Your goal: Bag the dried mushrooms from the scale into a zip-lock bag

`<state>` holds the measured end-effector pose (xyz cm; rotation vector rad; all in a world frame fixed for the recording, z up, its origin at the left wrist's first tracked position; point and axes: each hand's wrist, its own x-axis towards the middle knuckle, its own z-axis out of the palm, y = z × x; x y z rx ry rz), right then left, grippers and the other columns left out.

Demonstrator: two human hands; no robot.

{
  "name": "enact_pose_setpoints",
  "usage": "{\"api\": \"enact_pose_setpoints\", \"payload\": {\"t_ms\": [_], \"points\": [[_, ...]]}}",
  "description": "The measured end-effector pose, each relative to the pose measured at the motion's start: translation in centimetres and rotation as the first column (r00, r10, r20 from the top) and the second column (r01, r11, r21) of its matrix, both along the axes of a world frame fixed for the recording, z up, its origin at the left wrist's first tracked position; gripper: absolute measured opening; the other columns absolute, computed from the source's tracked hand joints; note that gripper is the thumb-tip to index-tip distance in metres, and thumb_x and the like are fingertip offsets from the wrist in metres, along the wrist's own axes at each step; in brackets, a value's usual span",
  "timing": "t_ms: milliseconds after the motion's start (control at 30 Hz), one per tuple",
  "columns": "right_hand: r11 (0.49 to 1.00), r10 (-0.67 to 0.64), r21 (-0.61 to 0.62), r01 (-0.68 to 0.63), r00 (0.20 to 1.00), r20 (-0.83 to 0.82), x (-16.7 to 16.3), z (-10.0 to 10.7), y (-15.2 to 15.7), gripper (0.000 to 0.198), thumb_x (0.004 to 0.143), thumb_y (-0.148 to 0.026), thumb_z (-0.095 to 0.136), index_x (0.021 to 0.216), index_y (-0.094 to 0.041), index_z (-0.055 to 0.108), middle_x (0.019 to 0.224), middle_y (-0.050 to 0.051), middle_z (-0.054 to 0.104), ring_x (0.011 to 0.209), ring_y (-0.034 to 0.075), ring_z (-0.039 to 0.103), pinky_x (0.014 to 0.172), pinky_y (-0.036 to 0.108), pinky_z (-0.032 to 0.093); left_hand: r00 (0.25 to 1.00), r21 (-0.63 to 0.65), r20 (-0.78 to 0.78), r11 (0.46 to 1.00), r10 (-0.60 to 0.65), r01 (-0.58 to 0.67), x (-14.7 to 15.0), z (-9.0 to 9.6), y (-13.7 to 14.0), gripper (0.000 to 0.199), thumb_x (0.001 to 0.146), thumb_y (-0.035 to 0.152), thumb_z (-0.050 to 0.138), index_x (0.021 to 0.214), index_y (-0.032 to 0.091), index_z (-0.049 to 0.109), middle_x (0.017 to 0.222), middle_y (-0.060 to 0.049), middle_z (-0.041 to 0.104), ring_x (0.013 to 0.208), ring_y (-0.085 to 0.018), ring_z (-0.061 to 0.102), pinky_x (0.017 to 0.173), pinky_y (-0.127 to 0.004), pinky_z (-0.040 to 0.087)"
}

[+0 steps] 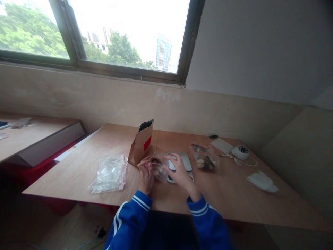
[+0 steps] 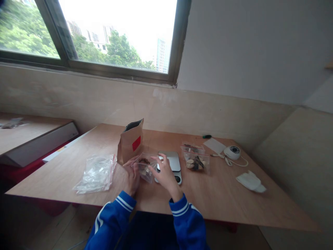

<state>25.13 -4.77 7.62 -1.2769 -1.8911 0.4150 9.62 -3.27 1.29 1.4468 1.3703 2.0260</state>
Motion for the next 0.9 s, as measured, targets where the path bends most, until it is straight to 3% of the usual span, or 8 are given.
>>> {"api": "enact_pose_setpoints", "payload": {"t_ms": [233,367,433,533,633,700,767,900], "points": [[1.0,-0.02,-0.016,0.018,0.991,-0.134,-1.6,0.0,-0.6,0.006,0.084,-0.027,0.06,0.083,-0.024,0.066,0.113,0.008,0.054,0.113,0.025,0.056,0.095,0.042,0.048,1.0,0.174,0.01,0.985,-0.007,0.005,0.1,0.5,-0.5,0.022,0.091,0.042,0.047,0.095,0.02,0.043,0.108,-0.012,0.058,0.102,-0.023,0.06,0.086,-0.044,0.049],[0.994,-0.087,0.015,0.106,0.88,-0.466,-0.6,1.5,-1.8,0.011,0.086,-0.032,0.054,0.084,-0.022,0.058,0.119,0.01,0.054,0.112,0.024,0.058,0.078,0.034,0.056,0.978,0.047,-0.13,0.985,-0.161,0.169,-0.7,1.1,-1.7,0.034,0.092,0.048,0.041,0.103,0.02,0.056,0.119,-0.011,0.055,0.116,-0.025,0.053,0.101,-0.048,0.04],[0.986,-0.11,0.034,0.162,0.796,-0.595,-0.2,2.4,-2.6,0.013,0.086,-0.034,0.054,0.083,-0.021,0.054,0.12,0.011,0.056,0.105,0.023,0.062,0.078,0.034,0.056,0.974,-0.084,-0.055,0.973,-0.22,0.215,-0.8,1.6,-2.2,0.038,0.091,0.049,0.043,0.114,0.021,0.057,0.127,-0.011,0.053,0.122,-0.025,0.049,0.104,-0.046,0.038],[0.988,-0.085,0.029,0.151,0.694,-0.715,-0.1,3.4,-4.0,0.015,0.086,-0.035,0.055,0.081,-0.021,0.049,0.121,0.011,0.058,0.097,0.022,0.067,0.081,0.037,0.055,0.906,-0.26,0.184,0.871,-0.38,0.418,-0.5,2.5,-2.8,0.045,0.088,0.05,0.049,0.123,0.021,0.055,0.129,-0.011,0.056,0.122,-0.025,0.051,0.102,-0.042,0.041],[0.994,-0.082,-0.02,0.106,0.622,-0.778,-0.3,3.5,-5.1,0.015,0.085,-0.036,0.054,0.082,-0.022,0.049,0.124,0.01,0.06,0.098,0.022,0.067,0.079,0.036,0.055,0.772,-0.256,0.321,0.734,-0.549,0.629,0.5,3.7,-3.3,0.045,0.089,0.051,0.047,0.116,0.018,0.062,0.122,-0.011,0.063,0.117,-0.025,0.056,0.099,-0.039,0.043],[0.991,-0.119,-0.06,0.118,0.601,-0.79,-0.3,2.9,-5.7,0.016,0.084,-0.037,0.055,0.084,-0.023,0.05,0.126,0.01,0.059,0.098,0.023,0.067,0.076,0.035,0.055,0.782,-0.211,0.324,0.765,-0.533,0.609,1.0,4.6,-4.0,0.041,0.089,0.05,0.047,0.106,0.017,0.065,0.11,-0.01,0.067,0.106,-0.023,0.061,0.094,-0.035,0.046],[0.984,-0.175,-0.108,0.145,0.618,-0.766,0.1,1.8,-6.3,0.019,0.083,-0.041,0.057,0.085,-0.022,0.052,0.127,0.011,0.059,0.097,0.022,0.067,0.078,0.035,0.055,0.864,-0.213,0.299,0.854,-0.405,0.474,0.9,5.8,-4.6,0.038,0.089,0.051,0.047,0.093,0.017,0.066,0.09,-0.005,0.068,0.087,-0.019,0.063,0.081,-0.03,0.05],[0.973,-0.224,-0.198,0.116,0.676,-0.702,1.3,-0.9,-7.1,0.03,0.08,-0.051,0.062,0.082,-0.021,0.056,0.112,0.011,0.066,0.091,0.023,0.068,0.079,0.035,0.055,0.965,-0.25,0.066,0.932,-0.252,0.261,-0.8,8.4,-5.6,0.032,0.088,0.047,0.05,0.082,0.019,0.064,0.074,0.0,0.064,0.071,-0.014,0.059,0.068,-0.022,0.046]]}}
